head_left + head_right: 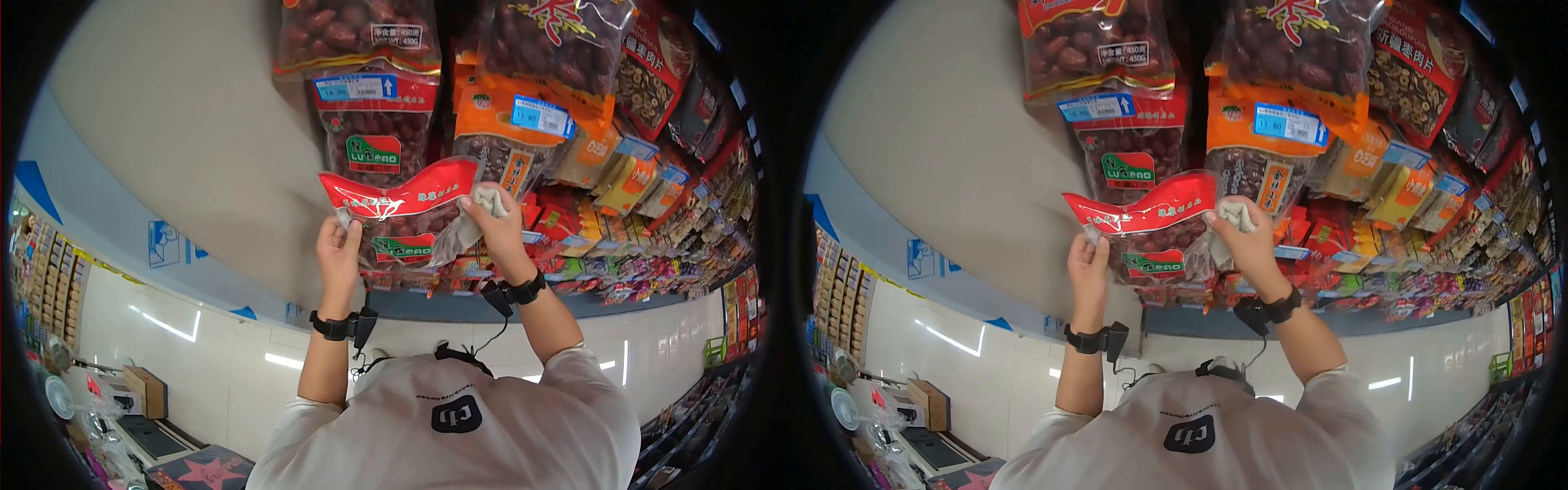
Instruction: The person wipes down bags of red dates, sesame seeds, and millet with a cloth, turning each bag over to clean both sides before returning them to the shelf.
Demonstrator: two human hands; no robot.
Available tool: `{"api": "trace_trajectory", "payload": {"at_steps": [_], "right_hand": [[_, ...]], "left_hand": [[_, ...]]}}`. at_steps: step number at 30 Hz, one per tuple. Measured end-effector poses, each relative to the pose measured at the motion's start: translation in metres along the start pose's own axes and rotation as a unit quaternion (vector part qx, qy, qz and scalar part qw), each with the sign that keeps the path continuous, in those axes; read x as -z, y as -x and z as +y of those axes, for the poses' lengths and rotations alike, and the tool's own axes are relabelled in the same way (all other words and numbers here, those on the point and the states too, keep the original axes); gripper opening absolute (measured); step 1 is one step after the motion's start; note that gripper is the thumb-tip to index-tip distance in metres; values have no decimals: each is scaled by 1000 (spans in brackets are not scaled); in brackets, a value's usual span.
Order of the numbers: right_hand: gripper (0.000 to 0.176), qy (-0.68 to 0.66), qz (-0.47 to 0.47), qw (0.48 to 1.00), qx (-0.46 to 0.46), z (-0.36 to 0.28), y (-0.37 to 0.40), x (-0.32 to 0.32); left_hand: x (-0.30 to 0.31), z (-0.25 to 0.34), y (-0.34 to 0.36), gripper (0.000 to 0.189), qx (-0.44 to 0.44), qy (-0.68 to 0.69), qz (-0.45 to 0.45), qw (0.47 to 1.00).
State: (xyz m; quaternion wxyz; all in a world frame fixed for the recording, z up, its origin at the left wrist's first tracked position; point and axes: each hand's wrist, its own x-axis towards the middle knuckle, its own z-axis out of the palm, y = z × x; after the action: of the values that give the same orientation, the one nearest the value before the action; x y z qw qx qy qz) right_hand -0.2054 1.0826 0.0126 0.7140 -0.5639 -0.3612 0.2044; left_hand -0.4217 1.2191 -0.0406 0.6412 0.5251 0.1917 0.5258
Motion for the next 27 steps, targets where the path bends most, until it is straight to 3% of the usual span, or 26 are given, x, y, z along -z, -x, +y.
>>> {"api": "trace_trajectory", "payload": {"at_steps": [3, 5, 9, 13, 17, 19, 20, 27], "right_hand": [[24, -112, -26, 992, -43, 6, -14, -1], [23, -134, -34, 989, -44, 7, -19, -5], [21, -167, -68, 982, -53, 6, -25, -6], [20, -198, -82, 974, -67, 7, -36, -3], [21, -181, -130, 973, -63, 6, -47, 4], [23, -63, -140, 988, 11, 4, -53, 3], [23, -65, -139, 988, 12, 0, -55, 2], [18, -67, -128, 989, 24, -16, -67, -13]], "left_hand": [[-9, 12, -15, 20, 10, 25, 2, 1000], [-21, 31, -26, 22, 0, 70, 3, 998], [-9, 12, -50, 18, -21, 45, 42, 998], [-22, 29, -55, 18, -44, 73, 21, 996], [-24, 30, -60, 20, 2, 53, 59, 997], [-36, 36, -60, 22, -13, 62, 78, 995], [-41, 39, -59, 24, -26, 74, 98, 992], [-25, 38, -73, 23, -32, 26, 60, 997]]}}
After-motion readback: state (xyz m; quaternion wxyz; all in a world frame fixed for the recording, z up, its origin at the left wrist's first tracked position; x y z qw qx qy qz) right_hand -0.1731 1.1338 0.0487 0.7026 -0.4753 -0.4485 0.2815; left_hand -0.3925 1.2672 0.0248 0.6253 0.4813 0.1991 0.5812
